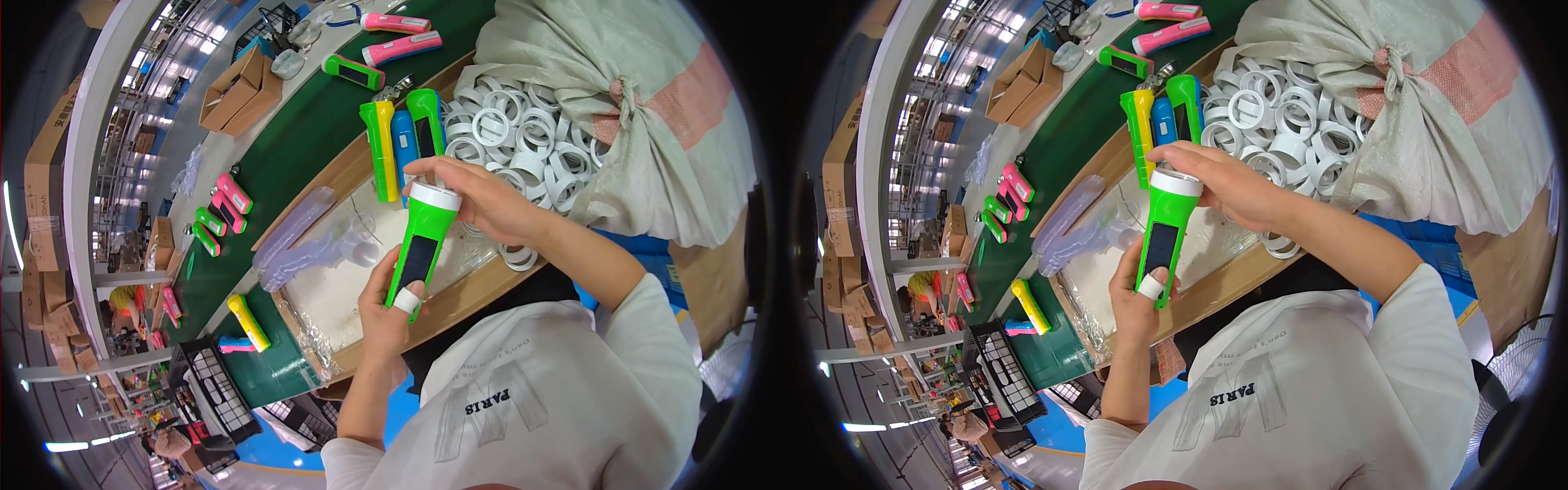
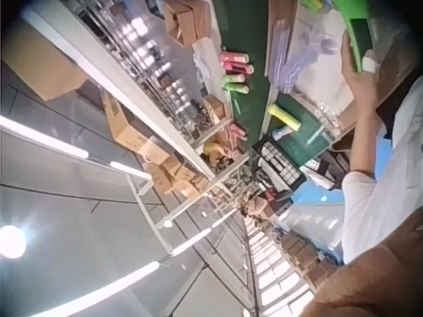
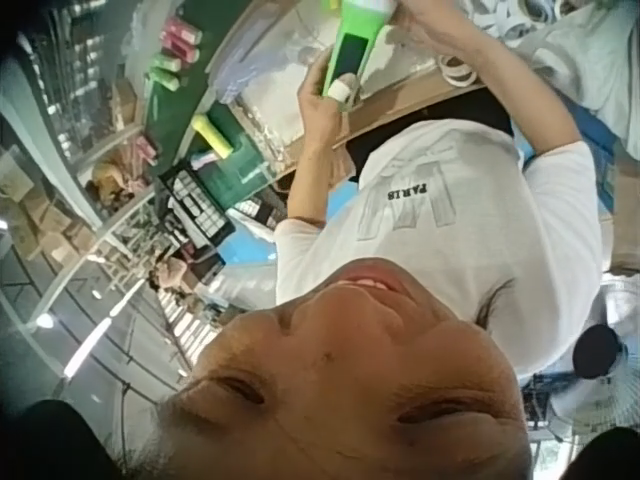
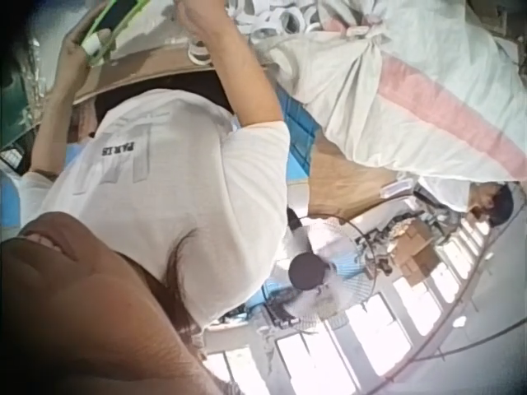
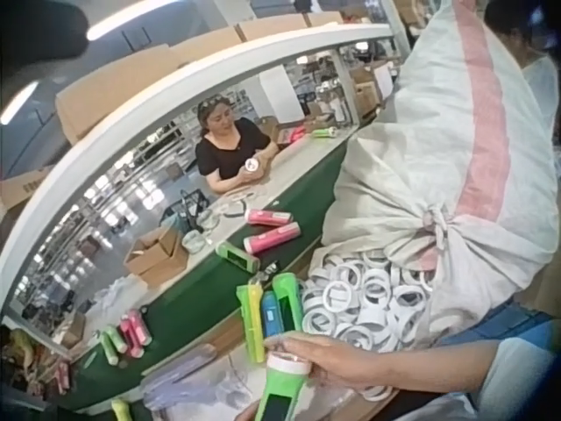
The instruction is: Assembling flashlights by attaching plastic rings to the front of the main bodies.
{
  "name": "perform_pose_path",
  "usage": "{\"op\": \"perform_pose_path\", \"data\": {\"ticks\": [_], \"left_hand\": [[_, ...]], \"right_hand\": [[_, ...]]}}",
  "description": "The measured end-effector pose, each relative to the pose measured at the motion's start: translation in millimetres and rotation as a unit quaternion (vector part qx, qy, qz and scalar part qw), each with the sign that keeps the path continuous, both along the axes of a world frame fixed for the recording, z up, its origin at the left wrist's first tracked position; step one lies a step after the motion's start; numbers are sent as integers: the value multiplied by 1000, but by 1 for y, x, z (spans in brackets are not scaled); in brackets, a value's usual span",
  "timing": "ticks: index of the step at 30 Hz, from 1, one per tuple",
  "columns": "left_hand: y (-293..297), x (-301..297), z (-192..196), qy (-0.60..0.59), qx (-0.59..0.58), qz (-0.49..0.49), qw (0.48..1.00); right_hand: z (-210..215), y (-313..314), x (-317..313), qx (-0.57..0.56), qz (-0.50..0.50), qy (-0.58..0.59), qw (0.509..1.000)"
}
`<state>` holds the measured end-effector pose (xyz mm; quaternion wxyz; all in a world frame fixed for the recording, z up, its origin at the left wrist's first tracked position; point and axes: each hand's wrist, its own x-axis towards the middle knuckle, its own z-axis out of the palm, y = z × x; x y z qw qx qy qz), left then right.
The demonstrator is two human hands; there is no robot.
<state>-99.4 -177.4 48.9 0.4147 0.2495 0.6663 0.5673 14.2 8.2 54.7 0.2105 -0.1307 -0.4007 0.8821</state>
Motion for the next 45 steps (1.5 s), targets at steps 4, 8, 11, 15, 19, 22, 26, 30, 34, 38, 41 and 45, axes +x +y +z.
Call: {"op": "perform_pose_path", "data": {"ticks": [4,8,11,15,19,22,26,30,34,38,41,45], "left_hand": [[-10,16,-11,-297,91,-13,950],[-12,30,-9,-157,59,-5,986],[-10,33,-17,375,32,-19,926],[-23,28,-11,-344,135,-99,924],[-25,42,-5,-295,92,-48,950],[-28,45,-10,-109,44,-38,992],[-40,55,-4,-505,146,-88,846],[-31,52,-14,215,72,-26,974],[-16,44,-29,342,52,-6,938],[-16,37,-35,354,73,-3,933],[-24,33,-28,-193,38,-50,979],[-23,32,-14,-337,132,-77,929]], "right_hand": [[-14,-13,4,-29,15,57,998],[-19,-24,-1,-69,-16,90,993],[-18,-28,-6,2,-41,51,998],[-7,-36,-9,-52,-11,72,996],[-3,-42,-10,-88,-4,86,992],[-1,-47,-9,-21,-23,73,997],[-10,-53,-9,-124,5,173,977],[-13,-56,-2,-74,-21,186,980],[-22,-52,-6,1,-99,78,992],[-20,-51,-9,-1,-84,63,994],[-20,-41,-4,-95,-10,105,990],[-25,-40,0,-111,9,101,989]]}}
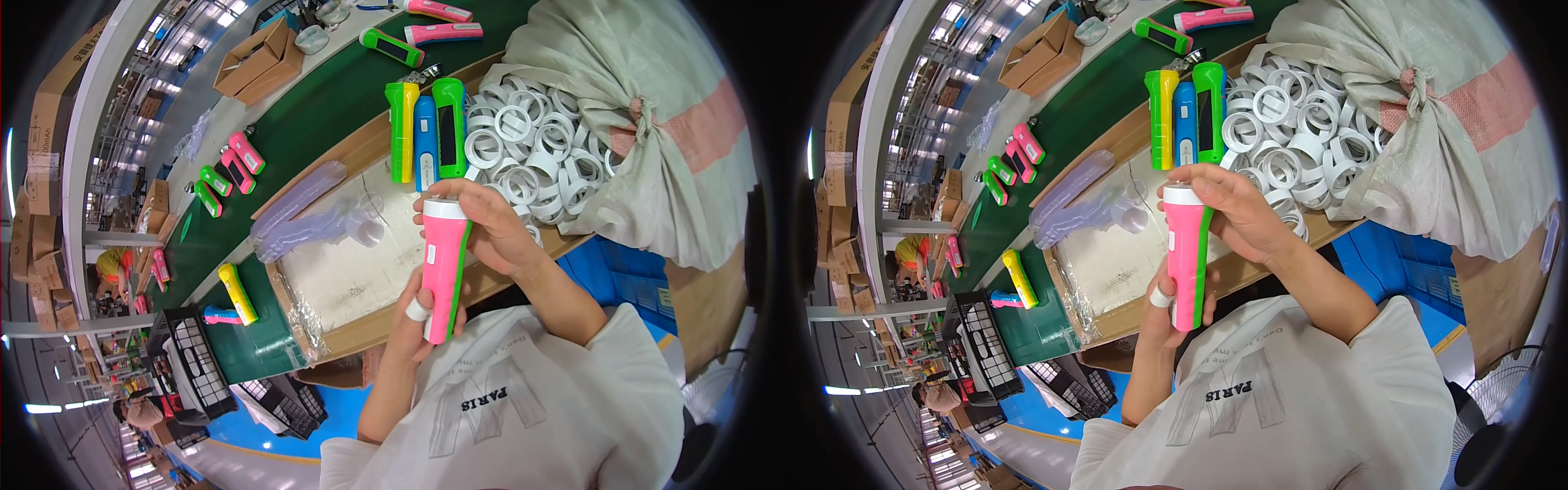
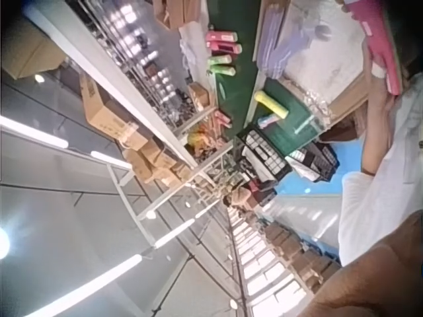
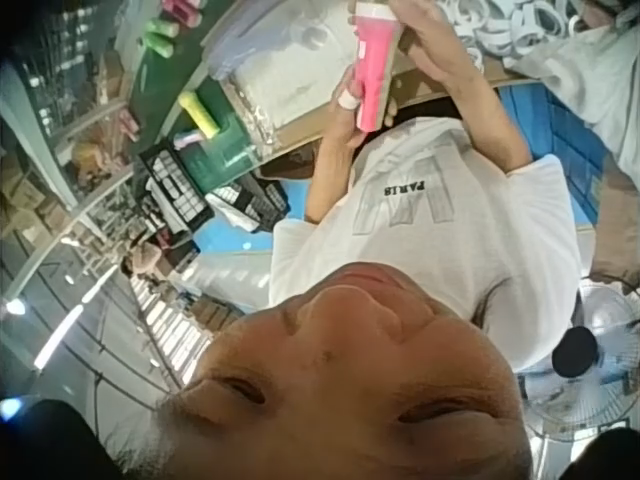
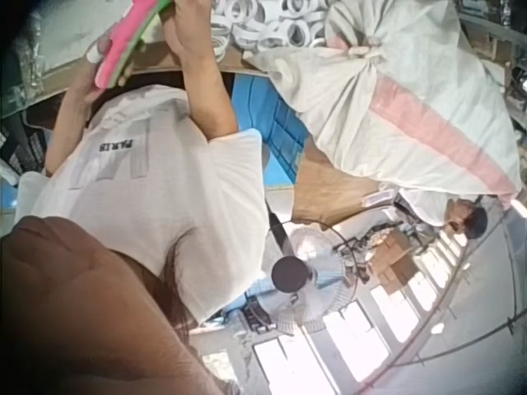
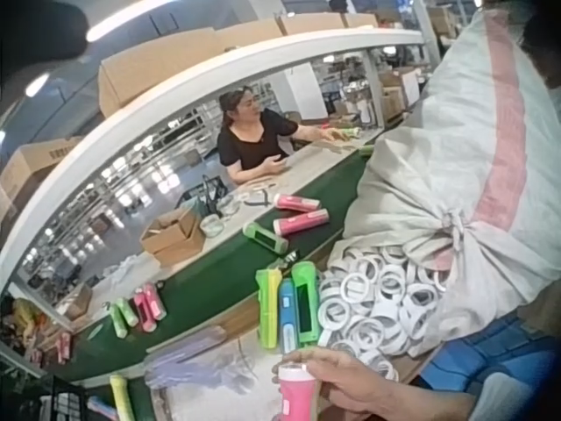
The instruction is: Assembling flashlights by attaching plastic rings to the front of the main bodies.
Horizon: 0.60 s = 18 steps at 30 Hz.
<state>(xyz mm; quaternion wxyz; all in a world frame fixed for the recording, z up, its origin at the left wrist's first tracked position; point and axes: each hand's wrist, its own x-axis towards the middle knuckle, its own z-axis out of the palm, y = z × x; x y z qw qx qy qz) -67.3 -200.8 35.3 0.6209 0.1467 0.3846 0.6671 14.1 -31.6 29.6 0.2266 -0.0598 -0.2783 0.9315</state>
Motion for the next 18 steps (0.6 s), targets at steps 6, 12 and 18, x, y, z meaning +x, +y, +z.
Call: {"op": "perform_pose_path", "data": {"ticks": [6,12,18], "left_hand": [[3,7,1,404,-124,106,900],[-7,16,8,211,-109,3,971],[-14,35,11,364,-154,14,918]], "right_hand": [[5,-13,-4,97,-74,-88,989],[11,-15,-1,-3,-1,12,1000],[8,-23,-3,30,-8,23,999]]}}
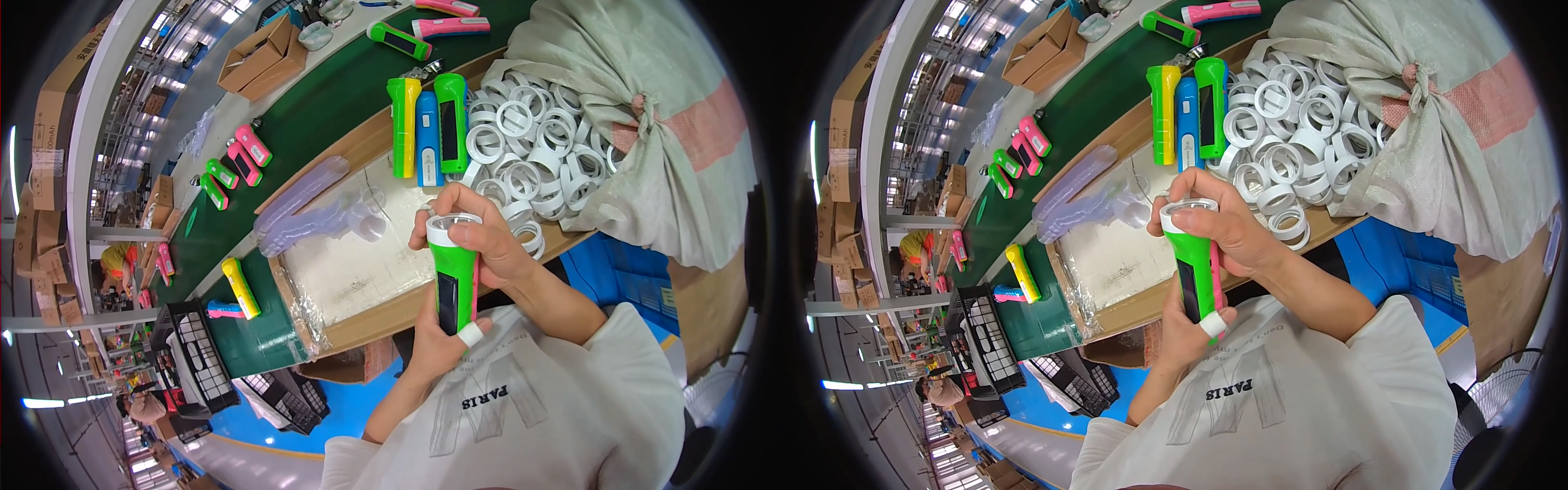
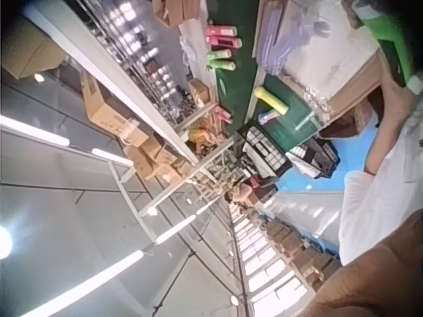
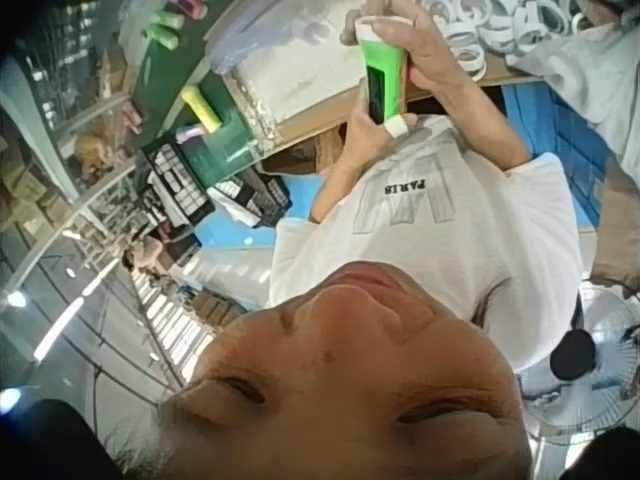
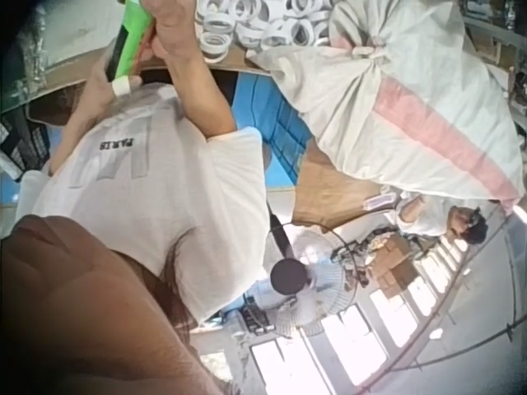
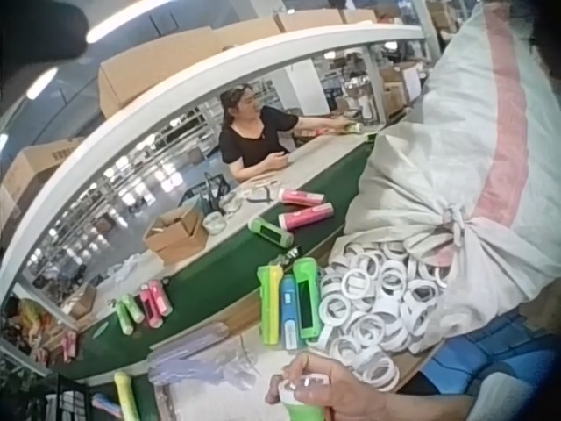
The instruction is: Assembling flashlights by attaching plastic rings to the front of the main bodies.
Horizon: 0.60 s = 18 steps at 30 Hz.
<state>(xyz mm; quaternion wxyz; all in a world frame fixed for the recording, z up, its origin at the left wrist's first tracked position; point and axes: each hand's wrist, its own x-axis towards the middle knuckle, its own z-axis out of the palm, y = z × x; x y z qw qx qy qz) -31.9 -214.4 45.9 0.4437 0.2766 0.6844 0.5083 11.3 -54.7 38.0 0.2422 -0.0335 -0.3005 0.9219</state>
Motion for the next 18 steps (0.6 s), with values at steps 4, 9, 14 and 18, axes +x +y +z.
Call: {"op": "perform_pose_path", "data": {"ticks": [4,9,14,18], "left_hand": [[-10,2,-2,-176,49,-32,983],[-3,20,5,-545,208,-101,806],[-1,21,5,-586,223,-103,772],[0,6,14,-341,37,-14,939]], "right_hand": [[-2,-3,5,-21,-1,91,996],[-5,-10,6,-168,56,205,963],[-11,-8,7,-165,58,257,951],[-6,1,18,-69,-30,110,991]]}}
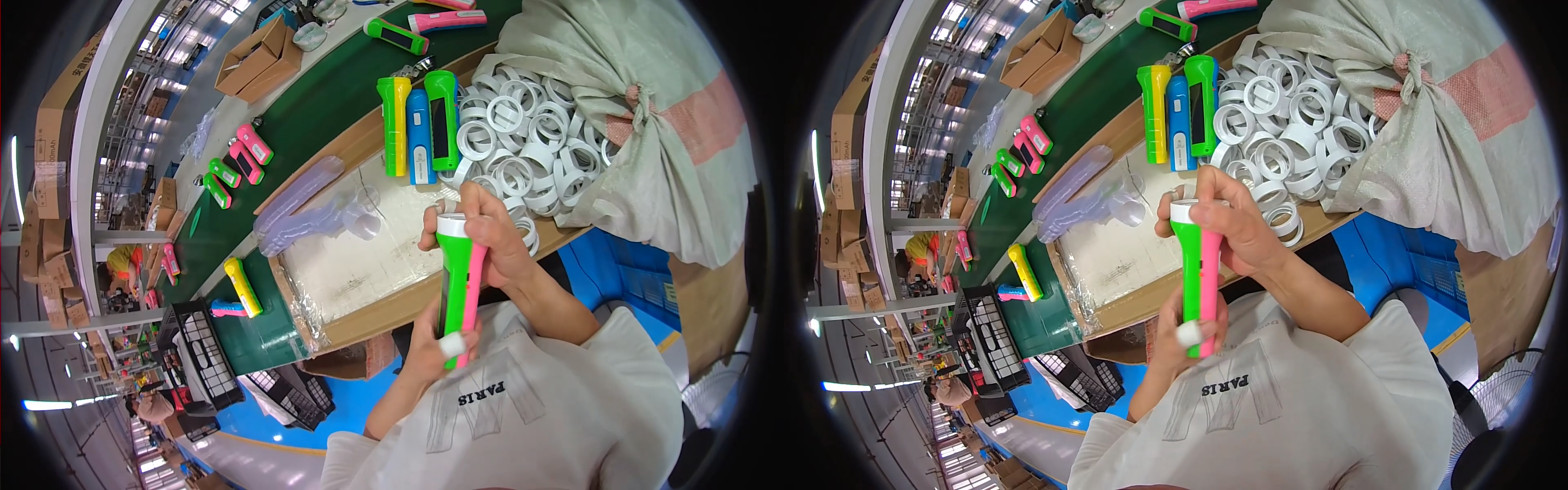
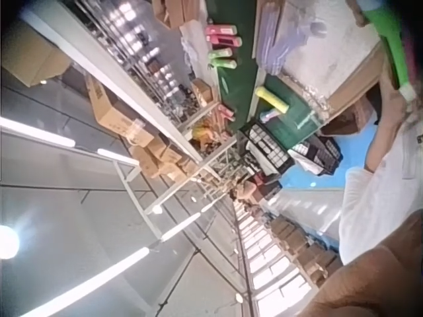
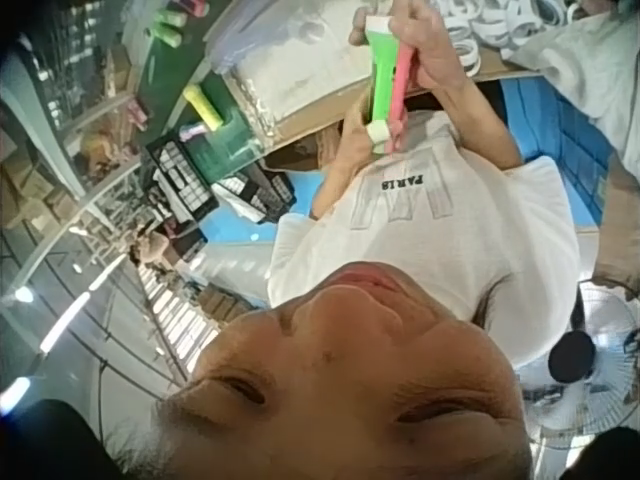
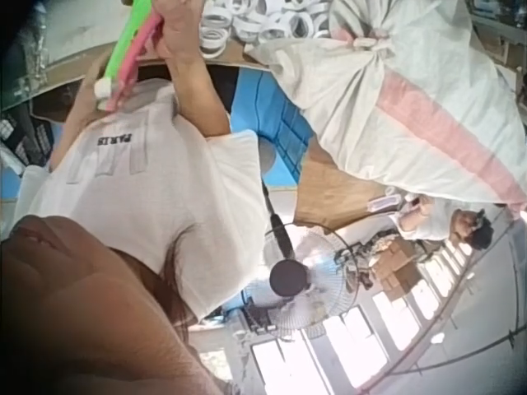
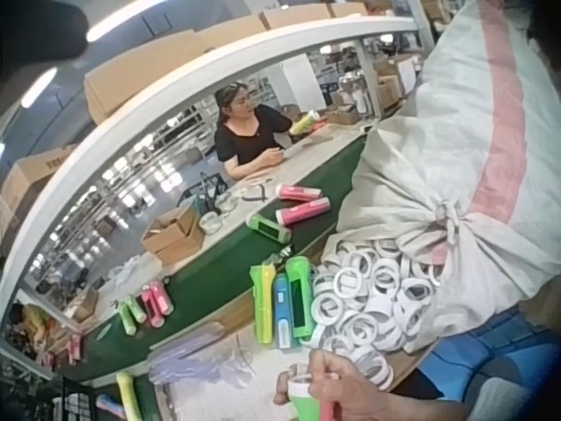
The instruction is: Assembling flashlights by attaching plastic rings to the front of the main bodies.
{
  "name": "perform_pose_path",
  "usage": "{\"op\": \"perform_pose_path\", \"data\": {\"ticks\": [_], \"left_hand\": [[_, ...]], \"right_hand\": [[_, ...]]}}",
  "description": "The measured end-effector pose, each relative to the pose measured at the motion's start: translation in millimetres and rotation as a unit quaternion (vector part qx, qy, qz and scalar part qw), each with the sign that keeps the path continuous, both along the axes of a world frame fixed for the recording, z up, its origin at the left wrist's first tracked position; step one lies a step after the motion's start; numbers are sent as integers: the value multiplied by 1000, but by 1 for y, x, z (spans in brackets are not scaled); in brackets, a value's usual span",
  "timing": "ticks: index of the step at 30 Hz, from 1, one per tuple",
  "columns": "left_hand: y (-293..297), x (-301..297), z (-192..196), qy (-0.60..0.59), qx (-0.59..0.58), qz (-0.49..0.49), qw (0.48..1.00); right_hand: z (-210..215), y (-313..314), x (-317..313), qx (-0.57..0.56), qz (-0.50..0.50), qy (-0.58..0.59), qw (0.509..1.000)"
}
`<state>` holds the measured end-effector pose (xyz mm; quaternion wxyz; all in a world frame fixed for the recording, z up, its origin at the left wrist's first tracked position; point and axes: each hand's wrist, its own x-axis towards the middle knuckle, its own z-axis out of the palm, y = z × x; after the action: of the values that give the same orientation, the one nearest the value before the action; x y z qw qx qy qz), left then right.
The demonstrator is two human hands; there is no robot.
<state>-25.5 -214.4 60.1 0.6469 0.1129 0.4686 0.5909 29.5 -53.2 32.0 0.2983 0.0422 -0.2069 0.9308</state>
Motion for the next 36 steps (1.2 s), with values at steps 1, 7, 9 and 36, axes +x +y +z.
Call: {"op": "perform_pose_path", "data": {"ticks": [1,7,9,36], "left_hand": [[1,-3,-9,202,-11,-21,979],[11,-10,-31,314,-29,20,949],[13,-16,-32,306,-25,52,950],[-6,-2,-20,-158,95,1,983]], "right_hand": [[2,0,2,62,-40,-96,993],[0,5,-1,113,-103,-209,966],[-5,11,0,139,-93,-264,950],[0,-8,-21,22,41,-98,994]]}}
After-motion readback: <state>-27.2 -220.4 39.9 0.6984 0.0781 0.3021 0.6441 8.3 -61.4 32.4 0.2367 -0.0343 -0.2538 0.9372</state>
